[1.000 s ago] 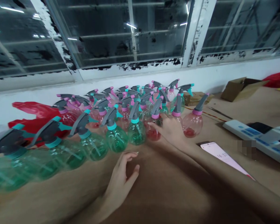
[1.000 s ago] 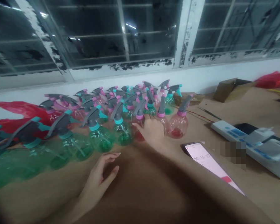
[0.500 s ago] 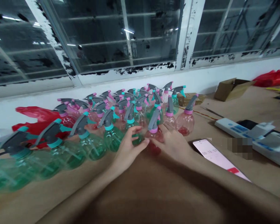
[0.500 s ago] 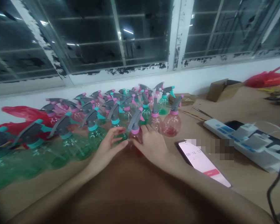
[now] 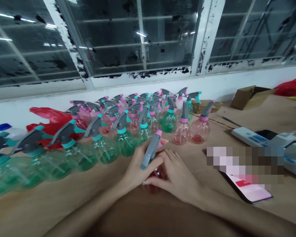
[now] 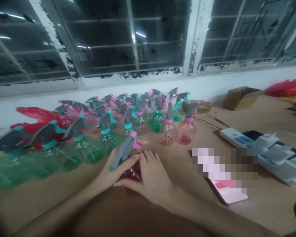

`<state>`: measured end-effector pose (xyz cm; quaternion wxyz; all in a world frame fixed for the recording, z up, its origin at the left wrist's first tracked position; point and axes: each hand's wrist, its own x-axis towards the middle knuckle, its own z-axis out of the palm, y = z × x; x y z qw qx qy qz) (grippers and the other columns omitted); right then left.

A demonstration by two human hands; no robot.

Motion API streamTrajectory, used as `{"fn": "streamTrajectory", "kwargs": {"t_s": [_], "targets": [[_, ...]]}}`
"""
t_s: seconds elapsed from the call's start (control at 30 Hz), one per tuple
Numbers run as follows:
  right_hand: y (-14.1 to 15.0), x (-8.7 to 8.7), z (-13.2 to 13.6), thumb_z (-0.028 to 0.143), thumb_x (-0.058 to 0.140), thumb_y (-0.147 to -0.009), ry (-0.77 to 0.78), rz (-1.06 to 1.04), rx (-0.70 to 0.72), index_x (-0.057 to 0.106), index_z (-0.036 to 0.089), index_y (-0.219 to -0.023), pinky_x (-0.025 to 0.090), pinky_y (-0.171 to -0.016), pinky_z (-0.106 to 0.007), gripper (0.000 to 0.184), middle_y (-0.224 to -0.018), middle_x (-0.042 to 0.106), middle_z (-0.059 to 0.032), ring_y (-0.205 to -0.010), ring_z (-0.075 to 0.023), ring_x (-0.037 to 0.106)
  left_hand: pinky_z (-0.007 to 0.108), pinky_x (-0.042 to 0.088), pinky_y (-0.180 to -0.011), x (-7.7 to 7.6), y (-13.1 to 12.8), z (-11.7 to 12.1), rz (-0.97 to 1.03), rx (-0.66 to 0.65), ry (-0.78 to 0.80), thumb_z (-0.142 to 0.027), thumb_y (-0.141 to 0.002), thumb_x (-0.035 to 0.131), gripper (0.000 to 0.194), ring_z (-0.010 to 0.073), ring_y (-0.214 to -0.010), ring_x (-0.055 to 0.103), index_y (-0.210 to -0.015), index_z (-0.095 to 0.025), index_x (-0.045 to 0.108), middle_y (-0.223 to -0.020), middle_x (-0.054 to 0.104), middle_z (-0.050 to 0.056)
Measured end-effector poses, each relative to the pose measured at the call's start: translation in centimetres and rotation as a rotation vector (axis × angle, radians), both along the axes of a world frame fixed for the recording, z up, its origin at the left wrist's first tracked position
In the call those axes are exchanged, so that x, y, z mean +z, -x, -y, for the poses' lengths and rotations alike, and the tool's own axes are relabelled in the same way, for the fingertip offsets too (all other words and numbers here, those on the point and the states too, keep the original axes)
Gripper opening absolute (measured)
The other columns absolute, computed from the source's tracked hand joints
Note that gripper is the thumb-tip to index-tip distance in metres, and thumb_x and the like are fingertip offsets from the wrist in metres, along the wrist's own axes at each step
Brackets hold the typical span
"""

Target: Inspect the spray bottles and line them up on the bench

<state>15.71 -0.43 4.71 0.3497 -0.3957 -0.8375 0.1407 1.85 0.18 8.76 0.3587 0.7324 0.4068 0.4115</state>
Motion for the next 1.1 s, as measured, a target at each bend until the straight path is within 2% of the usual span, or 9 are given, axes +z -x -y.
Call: {"fn": "streamTrajectory", "kwargs": {"t_s": [0.1,0.17,0.27,0.4,0.53,0.63,0.83,1.1], "targets": [[0.2,-0.8,0.2,0.064,0.054,-0.072,0.012,0.032,0.03,0.056,0.014,-0.097,0.044,-0.077,-0.044,0.056,-0.091,0.061,-0.0092,-0.086,-0.0254,0.055,0.042,0.045,-0.094,-0.3,0.8,0.3,-0.041,0.091,-0.123,-0.016,-0.077,0.05,0.032,0.0209,-0.097,0.059,-0.107,-0.023,0.059,-0.105,0.063,0.005],[-0.1,-1.5,0.1,0.061,0.052,-0.076,0.007,0.073,0.079,0.053,0.014,-0.107,0.044,-0.082,-0.046,0.056,-0.099,0.061,-0.0108,-0.092,-0.0264,0.055,0.041,0.046,-0.09,-0.5,1.3,0.4,-0.037,0.151,-0.163,-0.016,-0.075,0.05,0.029,0.02,-0.092,0.059,-0.102,-0.024,0.06,-0.101,0.063,0.004],[-1.2,-2.8,-0.5,0.054,0.049,-0.082,-0.009,0.122,0.132,0.044,0.017,-0.123,0.04,-0.092,-0.049,0.055,-0.116,0.058,-0.0127,-0.109,-0.0274,0.051,0.038,0.05,-0.081,-0.6,2.1,0.4,-0.012,0.191,-0.135,-0.016,-0.074,0.049,0.026,0.0187,-0.082,0.06,-0.098,-0.023,0.057,-0.093,0.062,0.003],[-2.9,-4.8,-1.8,0.053,0.05,-0.081,-0.028,0.19,0.102,0.042,0.017,-0.127,0.036,-0.099,-0.051,0.059,-0.124,0.055,-0.0142,-0.12,-0.0282,0.045,0.035,0.05,-0.073,-0.8,2.9,0.0,-0.034,0.226,-0.123,-0.014,-0.072,0.049,0.024,0.0182,-0.076,0.06,-0.094,-0.022,0.054,-0.085,0.061,0.002],[-4.0,-6.0,-2.8,0.051,0.051,-0.082,-0.032,0.221,0.119,0.04,0.019,-0.129,0.032,-0.102,-0.053,0.058,-0.13,0.051,-0.0126,-0.125,-0.0272,0.04,0.032,0.049,-0.066,-0.7,3.0,-0.8,-0.062,0.205,-0.161,-0.014,-0.07,0.049,0.021,0.017,-0.069,0.059,-0.088,-0.023,0.054,-0.079,0.06,0.0],[-4.5,-6.0,-3.2,0.049,0.053,-0.081,-0.022,0.208,0.122,0.04,0.021,-0.129,0.029,-0.104,-0.054,0.056,-0.13,0.052,-0.0108,-0.127,-0.0265,0.039,0.031,0.049,-0.061,-0.4,2.9,-1.4,-0.067,0.196,-0.153,-0.017,-0.068,0.048,0.015,0.0166,-0.063,0.057,-0.081,-0.023,0.054,-0.072,0.058,-0.001],[-4.9,-6.2,-3.0,0.045,0.057,-0.079,-0.02,0.174,0.061,0.04,0.026,-0.13,0.03,-0.104,-0.055,0.057,-0.131,0.052,-0.0086,-0.125,-0.028,0.042,0.032,0.048,-0.06,0.1,3.0,-1.8,-0.164,0.155,-0.201,-0.017,-0.067,0.045,0.014,0.017,-0.062,0.052,-0.075,-0.024,0.054,-0.068,0.054,-0.001],[-4.2,-7.6,-2.3,0.051,0.05,-0.083,-0.078,0.317,0.042,0.018,0.021,-0.142,0.024,-0.107,-0.057,0.074,-0.143,0.036,-0.0115,-0.133,-0.027,0.028,0.031,0.047,-0.058,0.4,3.1,-2.0,-0.147,0.122,-0.209,-0.015,-0.067,0.045,0.015,0.0156,-0.06,0.052,-0.075,-0.024,0.055,-0.069,0.055,-0.001]]}}
